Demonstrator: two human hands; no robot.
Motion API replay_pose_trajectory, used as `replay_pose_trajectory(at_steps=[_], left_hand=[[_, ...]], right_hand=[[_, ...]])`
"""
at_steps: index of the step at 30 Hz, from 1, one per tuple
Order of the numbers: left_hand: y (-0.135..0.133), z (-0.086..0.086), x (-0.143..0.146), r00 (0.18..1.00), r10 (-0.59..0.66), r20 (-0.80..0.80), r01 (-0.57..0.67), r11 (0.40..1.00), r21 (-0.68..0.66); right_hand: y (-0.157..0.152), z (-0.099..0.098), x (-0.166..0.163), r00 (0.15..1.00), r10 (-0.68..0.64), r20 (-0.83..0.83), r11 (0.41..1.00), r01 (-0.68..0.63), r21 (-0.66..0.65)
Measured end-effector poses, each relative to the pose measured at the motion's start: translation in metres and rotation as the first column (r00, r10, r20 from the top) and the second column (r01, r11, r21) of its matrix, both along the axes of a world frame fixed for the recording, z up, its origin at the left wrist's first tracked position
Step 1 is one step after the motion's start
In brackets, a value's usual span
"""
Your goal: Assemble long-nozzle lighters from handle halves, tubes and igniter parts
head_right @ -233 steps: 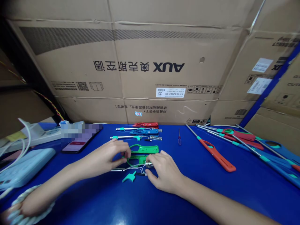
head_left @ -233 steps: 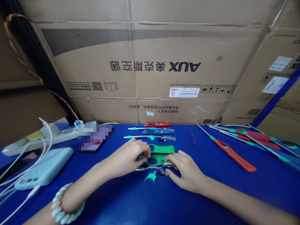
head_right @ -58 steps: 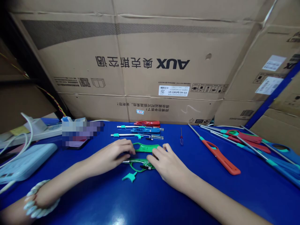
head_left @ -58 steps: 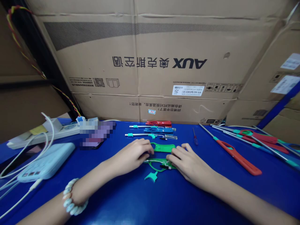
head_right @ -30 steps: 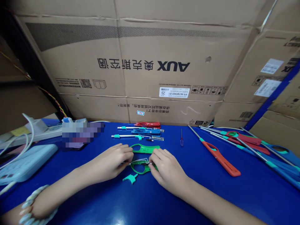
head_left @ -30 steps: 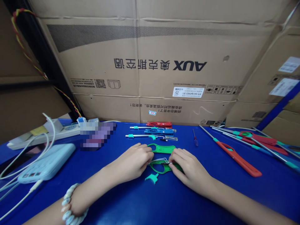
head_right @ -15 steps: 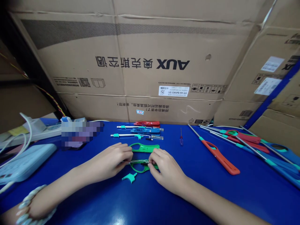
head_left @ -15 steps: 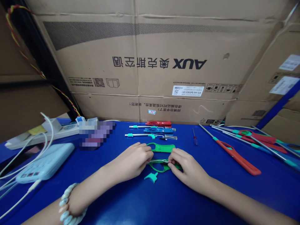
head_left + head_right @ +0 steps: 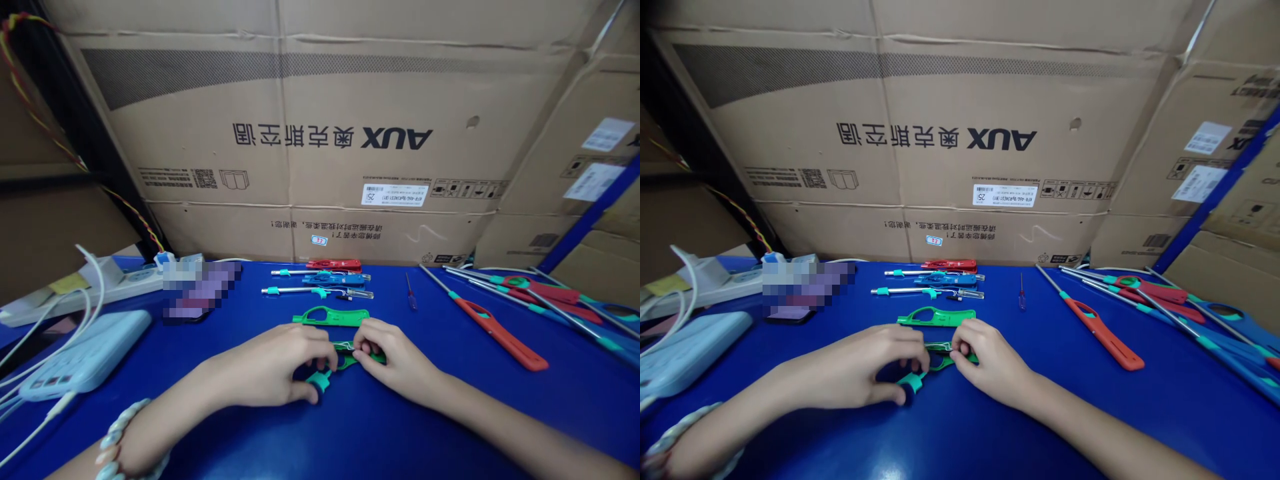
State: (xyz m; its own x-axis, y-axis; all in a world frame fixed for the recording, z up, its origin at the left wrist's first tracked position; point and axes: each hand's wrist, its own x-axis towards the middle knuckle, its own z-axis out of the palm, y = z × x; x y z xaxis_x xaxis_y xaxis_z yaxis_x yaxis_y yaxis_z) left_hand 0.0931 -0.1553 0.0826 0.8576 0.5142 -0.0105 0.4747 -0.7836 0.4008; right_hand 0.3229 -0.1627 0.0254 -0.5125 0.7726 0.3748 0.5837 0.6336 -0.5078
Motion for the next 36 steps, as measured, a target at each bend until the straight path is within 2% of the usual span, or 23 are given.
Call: replay_pose_trajectory(at_steps=[4,11,14,18,23,29,32,36], left_hand=[[-0.003,-0.004,0.002,0.997,-0.021,-0.073,0.020,1.000,-0.018],[-0.002,-0.003,-0.001,0.997,-0.023,-0.073,0.020,0.999,-0.046],[-0.002,-0.001,-0.002,0.998,-0.037,-0.060,0.031,0.994,-0.101],[0.002,-0.007,0.001,0.997,0.004,0.076,0.008,0.989,-0.150],[0.013,-0.024,0.006,0.949,0.094,0.301,-0.074,0.994,-0.079],[0.020,-0.040,0.009,0.934,0.099,0.344,-0.107,0.994,0.004],[0.019,-0.043,0.011,0.933,0.080,0.351,-0.101,0.994,0.044],[0.018,-0.046,0.013,0.925,0.076,0.373,-0.095,0.995,0.033]], right_hand=[[0.001,-0.001,0.002,0.999,0.012,-0.031,0.999,-0.013,-0.033],[0.004,0.001,0.002,0.996,-0.005,-0.090,0.993,-0.006,-0.121],[0.006,0.001,0.003,0.994,-0.013,-0.107,0.985,-0.006,-0.172],[0.008,-0.001,0.004,0.989,-0.026,-0.146,0.976,-0.006,-0.216],[0.008,0.000,0.004,0.985,-0.035,-0.169,0.969,-0.008,-0.247],[0.008,0.000,0.002,0.982,-0.067,-0.178,0.959,0.014,-0.282],[0.008,0.000,0.002,0.980,-0.066,-0.187,0.958,0.009,-0.288],[0.007,0.001,0.002,0.977,-0.069,-0.200,0.952,0.005,-0.306]])
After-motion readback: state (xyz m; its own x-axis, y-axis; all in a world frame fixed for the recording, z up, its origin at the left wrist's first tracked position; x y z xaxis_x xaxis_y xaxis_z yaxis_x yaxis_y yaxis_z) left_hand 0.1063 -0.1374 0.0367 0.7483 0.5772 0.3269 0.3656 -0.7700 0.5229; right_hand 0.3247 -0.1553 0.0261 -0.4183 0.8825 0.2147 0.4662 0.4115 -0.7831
